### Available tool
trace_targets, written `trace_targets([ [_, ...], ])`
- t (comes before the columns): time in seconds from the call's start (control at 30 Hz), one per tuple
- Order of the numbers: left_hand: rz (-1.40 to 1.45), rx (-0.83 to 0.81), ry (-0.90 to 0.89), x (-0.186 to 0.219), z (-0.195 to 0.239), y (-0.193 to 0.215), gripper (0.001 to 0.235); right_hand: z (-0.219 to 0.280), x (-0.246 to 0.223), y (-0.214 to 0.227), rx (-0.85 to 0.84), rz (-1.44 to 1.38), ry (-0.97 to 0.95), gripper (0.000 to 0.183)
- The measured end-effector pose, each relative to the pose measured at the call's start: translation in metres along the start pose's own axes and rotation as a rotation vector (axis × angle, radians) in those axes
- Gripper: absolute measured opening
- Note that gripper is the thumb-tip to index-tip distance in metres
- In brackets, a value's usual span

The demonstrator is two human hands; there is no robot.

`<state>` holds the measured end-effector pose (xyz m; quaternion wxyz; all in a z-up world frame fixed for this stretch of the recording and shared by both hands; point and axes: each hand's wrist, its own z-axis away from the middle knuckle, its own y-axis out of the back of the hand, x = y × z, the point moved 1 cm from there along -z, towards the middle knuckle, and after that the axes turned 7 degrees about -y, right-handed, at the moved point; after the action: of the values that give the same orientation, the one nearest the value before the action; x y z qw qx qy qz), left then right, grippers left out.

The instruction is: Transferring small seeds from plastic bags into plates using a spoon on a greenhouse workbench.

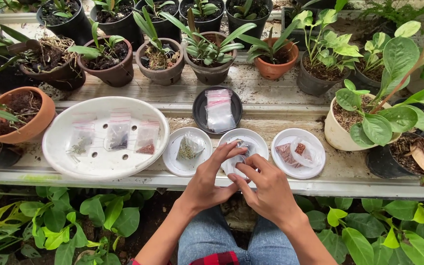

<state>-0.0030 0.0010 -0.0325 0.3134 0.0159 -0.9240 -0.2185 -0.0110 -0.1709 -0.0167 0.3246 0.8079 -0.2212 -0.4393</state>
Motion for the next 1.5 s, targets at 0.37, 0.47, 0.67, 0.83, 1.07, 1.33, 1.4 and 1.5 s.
trace_targets([
  [0.37, -0.005, 0.149, 0.018, -0.006, 0.009, -0.009, 0.091, 0.004, 0.003, -0.002, -0.097, 0.080, -0.059, 0.041],
  [0.47, -0.015, 0.153, -0.008, -0.010, 0.012, -0.012, 0.090, 0.004, 0.003, -0.003, -0.117, 0.099, -0.072, 0.044],
  [0.67, 0.055, 0.171, 0.054, -0.009, 0.012, -0.009, 0.091, 0.004, 0.001, -0.002, -0.142, 0.096, -0.068, 0.041],
  [0.83, 0.090, 0.120, 0.081, -0.013, 0.013, -0.004, 0.089, 0.002, 0.001, -0.002, -0.135, 0.083, -0.048, 0.038],
  [1.07, 0.040, 0.172, 0.016, -0.017, 0.019, -0.003, 0.084, 0.001, 0.002, -0.003, -0.150, 0.063, -0.055, 0.041],
  [1.33, 0.015, 0.213, 0.017, -0.021, 0.026, 0.004, 0.084, 0.001, 0.006, 0.002, -0.094, -0.115, -0.081, 0.060],
  [1.4, -0.071, 0.268, 0.096, -0.023, 0.031, 0.009, 0.084, 0.004, 0.020, 0.003, -0.003, -0.183, -0.199, 0.041],
  [1.5, -0.180, 0.442, 0.054, -0.044, 0.041, 0.021, 0.083, 0.008, 0.052, 0.008, 0.148, 0.000, -0.243, 0.025],
])
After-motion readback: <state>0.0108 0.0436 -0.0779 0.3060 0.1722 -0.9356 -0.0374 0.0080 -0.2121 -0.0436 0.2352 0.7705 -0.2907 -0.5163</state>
